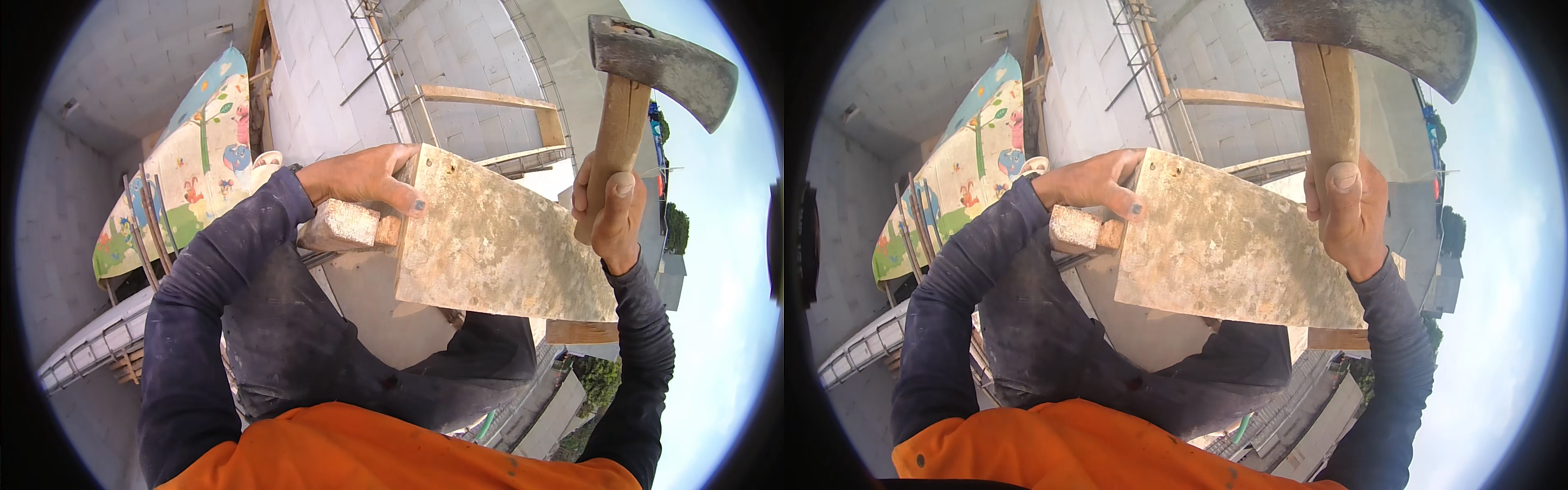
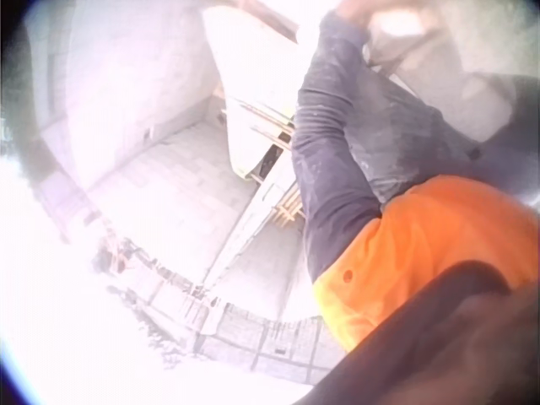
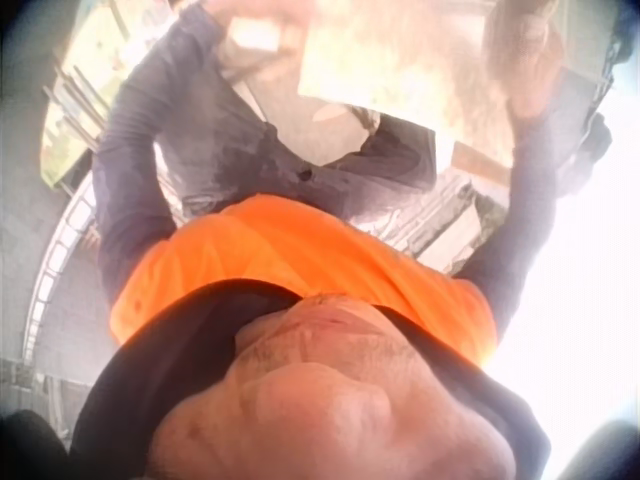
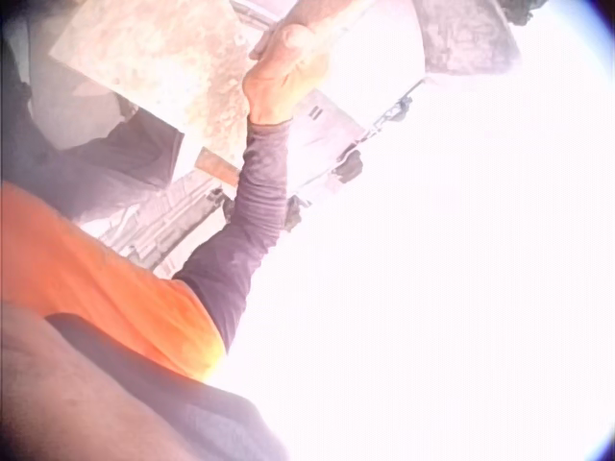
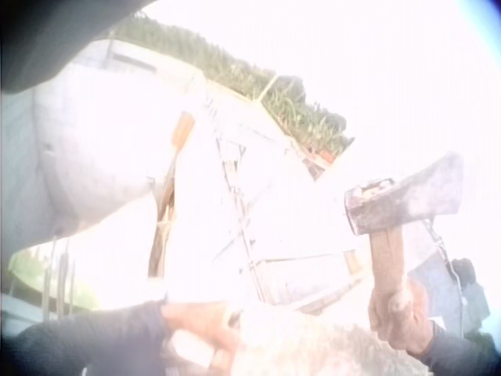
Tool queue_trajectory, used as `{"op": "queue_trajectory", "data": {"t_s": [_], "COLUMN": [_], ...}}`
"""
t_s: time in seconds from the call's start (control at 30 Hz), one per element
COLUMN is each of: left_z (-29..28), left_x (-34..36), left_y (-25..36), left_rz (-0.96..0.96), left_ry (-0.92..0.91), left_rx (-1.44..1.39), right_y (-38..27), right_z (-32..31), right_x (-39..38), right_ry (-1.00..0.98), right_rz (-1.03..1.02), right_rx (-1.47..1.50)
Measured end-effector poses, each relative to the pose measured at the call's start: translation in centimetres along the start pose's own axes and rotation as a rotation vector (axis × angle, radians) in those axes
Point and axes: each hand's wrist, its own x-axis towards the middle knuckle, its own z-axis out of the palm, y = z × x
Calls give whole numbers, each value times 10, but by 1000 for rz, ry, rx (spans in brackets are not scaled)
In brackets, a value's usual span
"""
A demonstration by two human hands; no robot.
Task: The person constructs a wooden formwork for a concrete beam by placing a wooden board onto a rebar structure, reaching into a bucket to retrieve nails, and hammering them into the wood with a hatchet.
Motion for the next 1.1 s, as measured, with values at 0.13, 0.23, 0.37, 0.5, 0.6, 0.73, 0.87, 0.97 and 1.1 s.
{"op": "queue_trajectory", "data": {"t_s": [0.13,0.23,0.37,0.5,0.6,0.73,0.87,0.97,1.1], "left_z": [3,-4,-7,-16,-15,-17,-11,-22,-4], "left_x": [2,-2,7,9,4,4,13,1,-10], "left_y": [4,-1,-2,-8,-21,-20,-3,12,52], "left_rz": [29,36,21,38,95,66,-47,-130,-224], "left_ry": [19,14,-11,-6,78,128,187,217,164], "left_rx": [56,2,89,100,82,-7,177,375,579], "right_y": [-14,-25,-36,-50,-70,-82,-92,-101,-81], "right_z": [6,10,19,10,24,38,70,105,167], "right_x": [5,-5,-13,-27,-64,-116,-210,-255,-273], "right_ry": [-410,-226,-236,-247,31,279,319,-94,-254], "right_rz": [202,289,308,371,559,571,612,817,543], "right_rx": [-526,-194,-317,-345,106,316,596,691,-65]}}
